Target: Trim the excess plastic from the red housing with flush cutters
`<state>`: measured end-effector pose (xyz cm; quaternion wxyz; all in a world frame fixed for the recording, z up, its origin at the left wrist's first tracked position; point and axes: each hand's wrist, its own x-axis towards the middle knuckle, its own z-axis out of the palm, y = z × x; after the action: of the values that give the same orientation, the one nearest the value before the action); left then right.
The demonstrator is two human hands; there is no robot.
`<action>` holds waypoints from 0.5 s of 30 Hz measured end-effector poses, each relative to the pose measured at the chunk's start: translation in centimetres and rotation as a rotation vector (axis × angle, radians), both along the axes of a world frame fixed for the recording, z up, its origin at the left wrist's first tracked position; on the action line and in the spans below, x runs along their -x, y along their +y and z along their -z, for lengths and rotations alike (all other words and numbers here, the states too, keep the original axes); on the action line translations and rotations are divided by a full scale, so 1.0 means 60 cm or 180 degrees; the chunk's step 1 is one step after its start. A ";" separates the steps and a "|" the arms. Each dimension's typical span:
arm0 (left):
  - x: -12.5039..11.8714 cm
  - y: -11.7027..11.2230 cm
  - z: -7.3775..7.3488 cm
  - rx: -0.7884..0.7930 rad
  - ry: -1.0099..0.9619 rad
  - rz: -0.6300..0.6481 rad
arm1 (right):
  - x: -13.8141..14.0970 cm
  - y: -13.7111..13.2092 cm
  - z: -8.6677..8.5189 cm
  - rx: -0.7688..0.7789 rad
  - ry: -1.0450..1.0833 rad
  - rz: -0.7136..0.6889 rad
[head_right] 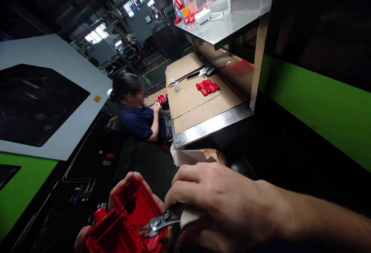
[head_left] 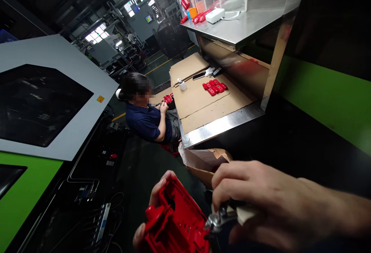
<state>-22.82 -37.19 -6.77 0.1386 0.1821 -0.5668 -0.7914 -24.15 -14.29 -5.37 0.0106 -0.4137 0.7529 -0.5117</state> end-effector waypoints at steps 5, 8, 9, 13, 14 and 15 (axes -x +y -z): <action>0.029 0.025 0.007 -0.0346 -0.0396 -0.0423 | -0.007 -0.045 0.040 0.0773 0.0089 -0.0237; 0.030 0.026 0.016 -0.0316 -0.0369 -0.0281 | -0.005 -0.061 0.057 0.0963 0.0157 -0.0134; 0.029 0.026 0.018 -0.0303 -0.0356 -0.0212 | -0.004 -0.063 0.060 0.1048 0.0161 -0.0105; 0.020 0.023 0.021 -0.0292 -0.0321 0.0023 | -0.007 -0.068 0.058 0.1321 0.0178 -0.0037; 0.017 0.022 0.022 -0.0295 -0.0315 0.0073 | -0.009 -0.070 0.057 0.1393 0.0146 -0.0006; 0.014 0.019 0.024 -0.0296 -0.0309 0.0112 | -0.011 -0.072 0.056 0.1457 0.0082 0.0032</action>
<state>-23.68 -36.06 -8.20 0.0884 0.2166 -0.5386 -0.8094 -23.49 -18.62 -8.74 -0.0957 -0.4081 0.6193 -0.6639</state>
